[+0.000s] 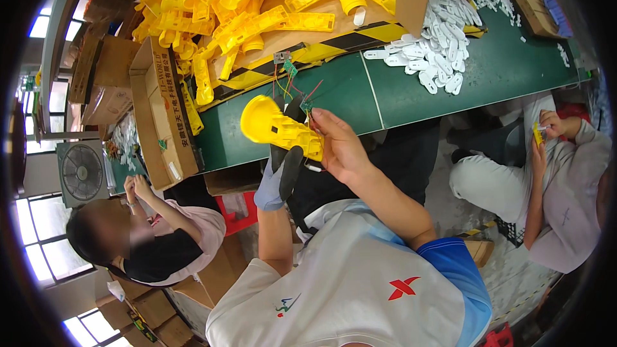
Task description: Assembling electronic components and wiring into yellow plastic light housings on an industrial assembly line.
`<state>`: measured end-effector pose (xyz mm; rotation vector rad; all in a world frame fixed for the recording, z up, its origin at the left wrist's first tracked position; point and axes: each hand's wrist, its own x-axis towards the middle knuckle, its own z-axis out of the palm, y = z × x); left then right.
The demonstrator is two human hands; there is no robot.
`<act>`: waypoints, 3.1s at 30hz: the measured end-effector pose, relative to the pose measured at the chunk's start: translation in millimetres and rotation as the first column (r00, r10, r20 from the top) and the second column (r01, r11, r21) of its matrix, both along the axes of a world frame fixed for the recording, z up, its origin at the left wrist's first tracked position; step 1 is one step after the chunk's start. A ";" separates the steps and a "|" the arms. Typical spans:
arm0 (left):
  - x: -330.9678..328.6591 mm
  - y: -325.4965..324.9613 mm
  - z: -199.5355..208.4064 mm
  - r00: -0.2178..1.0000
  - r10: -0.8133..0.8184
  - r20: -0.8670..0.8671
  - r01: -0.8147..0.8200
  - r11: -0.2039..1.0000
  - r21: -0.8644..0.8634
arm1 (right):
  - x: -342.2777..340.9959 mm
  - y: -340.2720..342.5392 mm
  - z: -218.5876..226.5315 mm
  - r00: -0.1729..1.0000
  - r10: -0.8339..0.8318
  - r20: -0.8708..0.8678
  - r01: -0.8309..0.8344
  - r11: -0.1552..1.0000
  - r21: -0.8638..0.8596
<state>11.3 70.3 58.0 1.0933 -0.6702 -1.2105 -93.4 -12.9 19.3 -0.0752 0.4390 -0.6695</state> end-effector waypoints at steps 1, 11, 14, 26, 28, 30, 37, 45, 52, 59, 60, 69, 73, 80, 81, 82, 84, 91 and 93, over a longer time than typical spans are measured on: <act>-2.3 -2.3 6.3 0.998 0.031 0.051 -0.028 0.998 -0.060 | 1.2 2.9 0.2 1.000 0.009 -0.008 -0.010 1.000 -0.004; 23.9 -11.8 -14.6 0.940 0.098 -0.327 -0.110 0.994 -0.018 | -48.2 -38.9 48.8 0.894 0.228 -0.386 -0.432 0.209 -0.877; 15.3 -15.5 -25.0 0.900 0.053 -0.433 -0.047 0.999 0.025 | -43.0 -41.7 68.6 0.862 0.191 -0.470 -0.489 0.061 -0.870; 1.8 -14.9 -37.9 0.940 0.195 -0.279 -0.152 0.974 0.168 | -10.9 -63.3 33.9 0.823 -0.096 -0.559 -0.481 0.403 -0.778; 2.2 -15.0 -36.8 0.943 0.202 -0.264 -0.158 0.971 0.179 | -10.5 -61.9 29.4 0.821 -0.097 -0.562 -0.471 0.441 -0.764; 1.7 -15.6 -39.8 0.940 0.202 -0.275 -0.158 0.972 0.174 | -10.9 -62.4 24.1 0.818 -0.119 -0.562 -0.470 0.425 -0.774; -5.8 -19.3 -41.9 0.960 0.263 -0.094 -0.253 0.962 0.106 | -3.3 -44.9 20.7 0.824 -0.173 -0.539 -0.361 0.572 -0.736; -10.7 -14.3 -36.9 0.936 0.348 0.061 -0.352 0.933 0.079 | -4.3 -34.9 2.2 0.903 -0.064 -0.424 -0.260 0.704 -0.661; -9.1 -12.0 -27.2 0.937 0.342 -0.068 -0.333 0.935 0.118 | -3.4 -32.3 14.1 0.868 -0.087 -0.489 -0.350 0.592 -0.726; -5.4 -11.2 -37.3 0.967 0.239 -0.091 -0.224 0.963 0.151 | -5.8 -32.6 5.3 0.858 -0.121 -0.499 -0.348 0.579 -0.738; -5.4 -11.3 -39.9 0.966 0.255 -0.043 -0.248 0.961 0.120 | -5.7 -32.1 4.5 0.863 -0.091 -0.496 -0.353 0.595 -0.722; -3.4 -11.6 -33.7 0.957 0.287 -0.051 -0.284 0.957 0.051 | -6.7 -22.8 -3.1 0.876 -0.169 -0.451 -0.287 0.570 -0.770; 3.0 -18.4 -30.5 0.980 0.182 -0.076 -0.172 0.977 0.124 | -4.2 -24.3 -5.4 0.854 -0.223 -0.471 -0.277 0.571 -0.773; 5.9 -16.6 -44.0 0.987 0.145 -0.065 -0.138 0.985 0.102 | -5.1 -27.8 -1.5 0.868 -0.117 -0.482 -0.336 0.576 -0.745; 6.9 -17.7 -43.5 0.987 0.144 -0.065 -0.137 0.985 0.102 | -5.4 -28.6 -1.6 0.874 -0.106 -0.474 -0.331 0.584 -0.741; 8.4 -20.4 -42.4 0.983 0.131 -0.127 -0.118 0.988 0.103 | -4.4 -30.6 -1.7 0.874 -0.108 -0.473 -0.329 0.585 -0.741; 8.9 -23.5 -45.5 0.979 0.151 -0.137 -0.142 0.987 0.073 | -2.5 -35.0 -0.8 0.832 -0.141 -0.537 -0.402 0.514 -0.758; 6.7 -30.4 -47.2 0.986 0.160 -0.055 -0.147 0.971 0.190 | -2.9 -37.3 2.9 0.838 -0.111 -0.535 -0.400 0.541 -0.739; 6.1 -31.5 -50.0 0.984 0.155 -0.089 -0.136 0.971 0.195 | -3.9 -34.9 5.3 0.825 -0.175 -0.537 -0.353 0.582 -0.732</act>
